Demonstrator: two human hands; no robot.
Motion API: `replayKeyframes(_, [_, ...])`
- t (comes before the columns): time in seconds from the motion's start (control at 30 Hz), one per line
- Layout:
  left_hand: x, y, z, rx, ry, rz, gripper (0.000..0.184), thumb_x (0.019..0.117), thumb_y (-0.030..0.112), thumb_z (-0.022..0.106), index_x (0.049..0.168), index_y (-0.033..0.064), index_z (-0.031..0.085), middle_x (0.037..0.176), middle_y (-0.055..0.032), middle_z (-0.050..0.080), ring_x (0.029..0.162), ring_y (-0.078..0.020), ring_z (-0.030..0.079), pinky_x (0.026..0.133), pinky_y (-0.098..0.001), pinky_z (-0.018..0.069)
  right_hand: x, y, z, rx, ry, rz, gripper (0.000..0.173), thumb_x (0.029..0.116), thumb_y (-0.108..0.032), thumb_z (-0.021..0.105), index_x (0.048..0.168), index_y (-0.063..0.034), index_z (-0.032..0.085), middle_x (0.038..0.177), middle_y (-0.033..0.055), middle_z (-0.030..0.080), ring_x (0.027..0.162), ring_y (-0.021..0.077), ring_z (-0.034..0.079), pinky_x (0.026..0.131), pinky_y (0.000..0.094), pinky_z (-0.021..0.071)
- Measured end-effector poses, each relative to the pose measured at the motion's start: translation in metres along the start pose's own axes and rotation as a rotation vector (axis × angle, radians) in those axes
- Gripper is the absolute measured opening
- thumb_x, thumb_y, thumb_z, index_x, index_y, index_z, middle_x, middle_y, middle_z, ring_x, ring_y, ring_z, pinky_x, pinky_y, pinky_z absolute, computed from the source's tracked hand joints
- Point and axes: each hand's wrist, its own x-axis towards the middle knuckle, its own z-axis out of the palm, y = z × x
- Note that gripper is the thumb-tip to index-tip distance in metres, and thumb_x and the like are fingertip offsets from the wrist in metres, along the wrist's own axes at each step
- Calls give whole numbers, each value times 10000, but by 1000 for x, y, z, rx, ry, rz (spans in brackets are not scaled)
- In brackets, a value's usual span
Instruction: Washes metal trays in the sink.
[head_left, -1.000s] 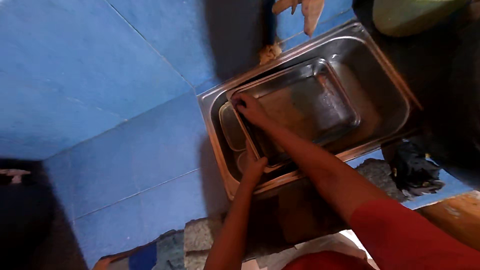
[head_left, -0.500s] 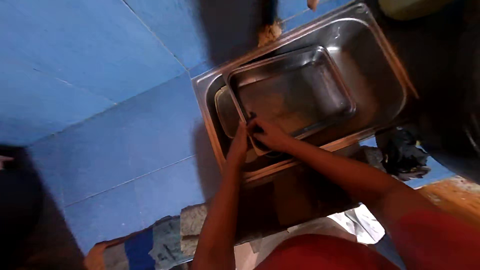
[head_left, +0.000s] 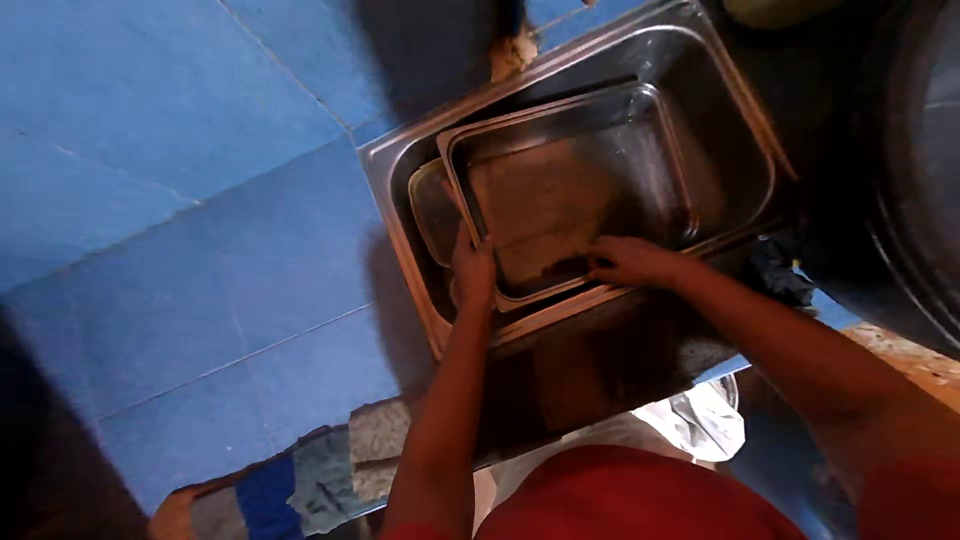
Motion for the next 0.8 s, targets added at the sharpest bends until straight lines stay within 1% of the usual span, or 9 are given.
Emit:
replayKeyframes(0.03, [-1,-1,0,11,14,12,571,1031,95,577,1565,39,384,1526,-192,494,1375,-254,520,1136,-417,433,-4,-1,-5,-10,-11,50,261,1018,-193,645,1225,-34,667,1231,200,646,1137,374,639,989,593,503])
replayKeyframes(0.13, [-6,0,3,57,65,13,530,1042,112,569,1545,33,424,1486,-190,544,1351,-254,551,1134,-419,436,2,-31,1,-20,-41,63,371,1032,-146,595,1400,-102,592,1381,191,607,1270,385,596,1059,612,466])
replayKeyframes(0.23, [-11,5,4,124,100,34,509,1055,148,559,1539,39,443,1470,-185,564,1359,-257,550,1144,-431,423,26,-87,41,45,-6,-51,332,1057,-187,557,1360,-95,659,1381,199,616,1291,369,585,1090,570,458])
replayKeyframes(0.33, [-8,9,-3,219,135,145,508,1058,143,544,1534,-1,438,1477,-217,549,1370,-281,540,1155,-422,413,40,-128,67,122,48,-87,318,1056,-152,555,1332,-24,647,1454,245,514,1304,381,559,1090,514,477])
replayKeyframes(0.43, [-6,8,-14,260,200,242,497,1062,149,525,1519,-29,445,1512,-229,511,1416,-276,495,1185,-391,373,42,-100,55,9,31,-73,356,1048,-96,530,1388,-52,625,1481,212,537,1352,380,541,1129,545,437])
replayKeyframes(0.53, [-6,4,-18,249,234,285,478,1065,150,510,1507,-27,464,1512,-222,513,1427,-271,480,1190,-379,361,33,-31,23,-171,-14,97,375,1053,-122,527,1416,-101,617,1475,191,560,1334,407,555,1106,622,430])
replayKeyframes(0.63, [-5,-2,-17,241,280,375,447,1043,132,535,1455,-43,522,1454,-260,534,1368,-308,514,1150,-384,401,16,19,-4,-261,-20,356,354,1009,-94,607,1343,21,633,1422,305,548,1361,500,483,1105,680,390])
replayKeyframes(0.73, [-1,-6,-15,258,330,396,454,1020,145,577,1438,-32,553,1279,-292,550,1165,-337,550,1011,-383,458,13,8,-2,-290,72,470,292,1000,-90,621,1216,102,663,1330,363,575,1290,544,526,1035,697,439])
replayKeyframes(0.8, [-1,-4,-16,281,309,354,471,1036,175,566,1464,-18,531,1245,-293,567,1126,-342,569,989,-400,471,25,-25,13,-245,190,402,255,1006,-93,613,1192,63,690,1299,321,614,1280,501,550,1042,633,469])
